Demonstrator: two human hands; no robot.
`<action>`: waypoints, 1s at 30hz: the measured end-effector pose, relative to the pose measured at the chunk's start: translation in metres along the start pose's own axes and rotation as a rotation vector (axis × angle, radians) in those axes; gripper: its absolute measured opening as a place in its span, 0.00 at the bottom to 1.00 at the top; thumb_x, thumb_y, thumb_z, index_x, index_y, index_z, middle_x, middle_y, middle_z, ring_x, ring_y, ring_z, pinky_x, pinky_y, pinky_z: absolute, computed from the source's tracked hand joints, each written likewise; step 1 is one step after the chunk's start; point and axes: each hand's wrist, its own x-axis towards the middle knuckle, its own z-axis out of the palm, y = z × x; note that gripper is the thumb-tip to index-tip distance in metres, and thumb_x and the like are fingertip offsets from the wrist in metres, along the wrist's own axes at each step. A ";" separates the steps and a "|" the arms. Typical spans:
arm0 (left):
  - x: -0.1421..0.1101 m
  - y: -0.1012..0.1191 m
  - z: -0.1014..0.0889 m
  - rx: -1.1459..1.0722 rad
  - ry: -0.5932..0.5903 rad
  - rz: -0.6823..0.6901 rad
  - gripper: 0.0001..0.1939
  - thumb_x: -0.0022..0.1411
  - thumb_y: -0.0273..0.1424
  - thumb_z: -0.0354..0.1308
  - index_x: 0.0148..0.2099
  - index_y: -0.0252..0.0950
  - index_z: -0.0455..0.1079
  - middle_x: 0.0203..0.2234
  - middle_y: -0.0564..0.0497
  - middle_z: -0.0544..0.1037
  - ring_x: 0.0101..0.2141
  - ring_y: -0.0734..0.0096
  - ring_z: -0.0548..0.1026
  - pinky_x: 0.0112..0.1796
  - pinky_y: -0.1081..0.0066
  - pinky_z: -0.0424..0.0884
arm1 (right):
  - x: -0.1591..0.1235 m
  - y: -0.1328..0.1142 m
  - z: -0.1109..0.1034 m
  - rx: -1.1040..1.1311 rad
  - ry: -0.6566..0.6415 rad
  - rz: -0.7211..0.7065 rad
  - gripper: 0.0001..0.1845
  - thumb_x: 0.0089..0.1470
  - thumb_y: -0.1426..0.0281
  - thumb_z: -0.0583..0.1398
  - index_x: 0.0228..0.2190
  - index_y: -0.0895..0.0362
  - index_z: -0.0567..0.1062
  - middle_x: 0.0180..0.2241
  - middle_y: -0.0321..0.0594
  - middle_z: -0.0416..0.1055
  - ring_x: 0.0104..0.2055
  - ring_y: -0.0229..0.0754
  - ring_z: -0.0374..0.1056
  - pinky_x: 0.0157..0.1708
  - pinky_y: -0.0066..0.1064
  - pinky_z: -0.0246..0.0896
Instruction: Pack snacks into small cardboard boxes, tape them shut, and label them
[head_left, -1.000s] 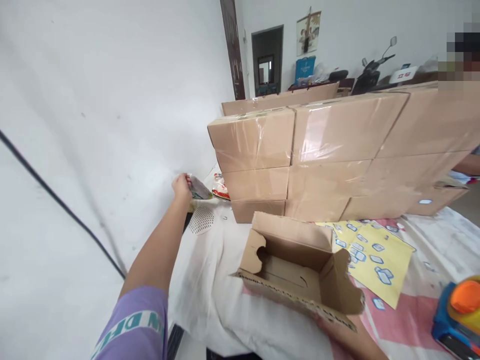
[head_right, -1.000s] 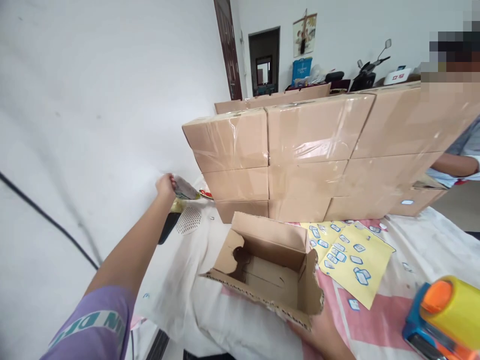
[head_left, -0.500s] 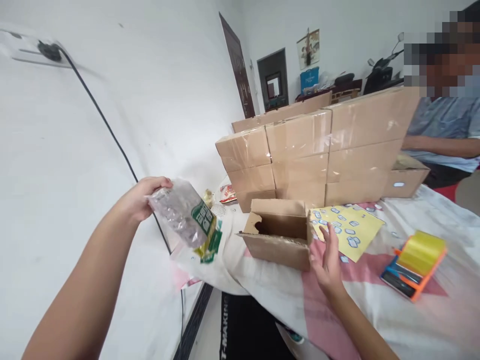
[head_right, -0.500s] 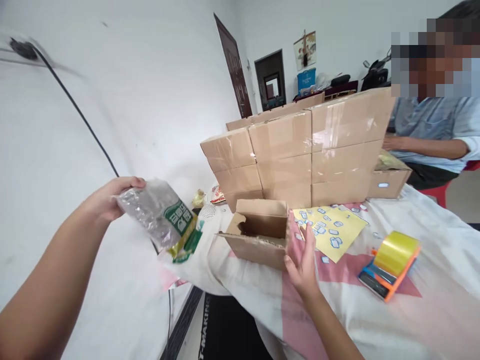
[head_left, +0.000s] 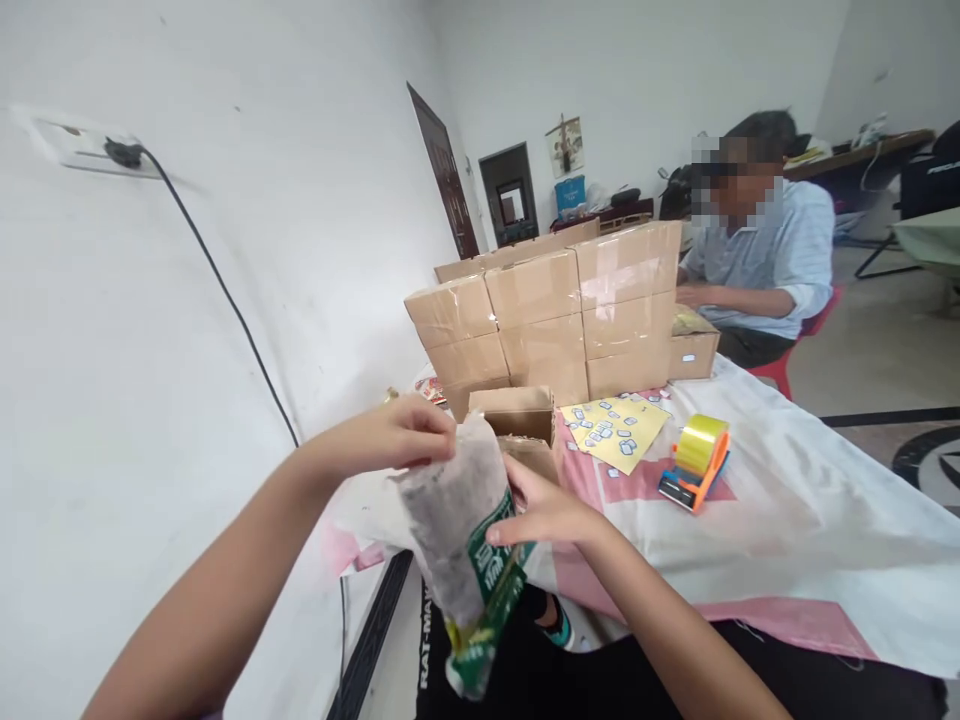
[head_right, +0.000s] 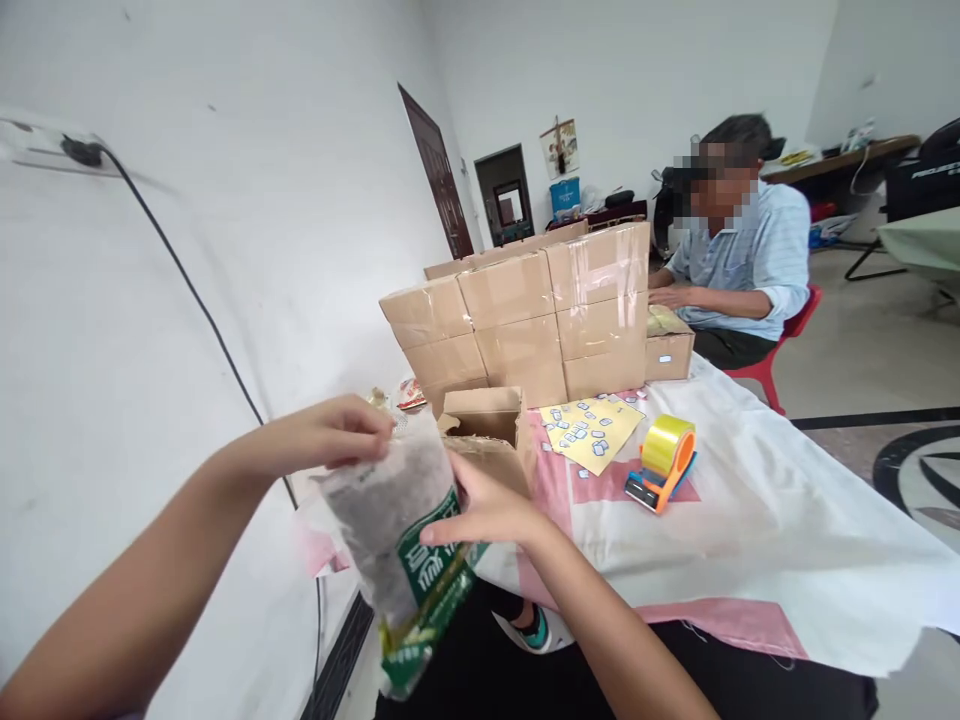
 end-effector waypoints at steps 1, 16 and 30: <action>0.009 0.001 0.005 0.020 -0.001 0.002 0.15 0.56 0.32 0.56 0.20 0.37 0.59 0.16 0.58 0.56 0.19 0.79 0.55 0.20 0.73 0.50 | 0.002 0.007 -0.005 0.100 -0.018 0.057 0.54 0.39 0.58 0.77 0.65 0.51 0.63 0.63 0.48 0.66 0.64 0.56 0.63 0.64 0.49 0.58; 0.148 -0.133 0.040 0.236 0.149 0.233 0.19 0.61 0.48 0.58 0.43 0.39 0.78 0.41 0.49 0.83 0.41 0.62 0.79 0.41 0.68 0.71 | -0.027 -0.006 -0.068 0.425 0.988 -0.234 0.21 0.44 0.59 0.73 0.39 0.52 0.78 0.37 0.39 0.82 0.44 0.52 0.79 0.47 0.44 0.76; 0.120 -0.142 0.133 0.609 0.138 0.573 0.33 0.59 0.61 0.56 0.56 0.45 0.75 0.36 0.45 0.83 0.42 0.52 0.79 0.47 0.58 0.64 | 0.002 0.002 -0.045 -0.732 1.357 -0.504 0.33 0.44 0.61 0.74 0.48 0.57 0.69 0.49 0.51 0.74 0.52 0.54 0.73 0.59 0.56 0.66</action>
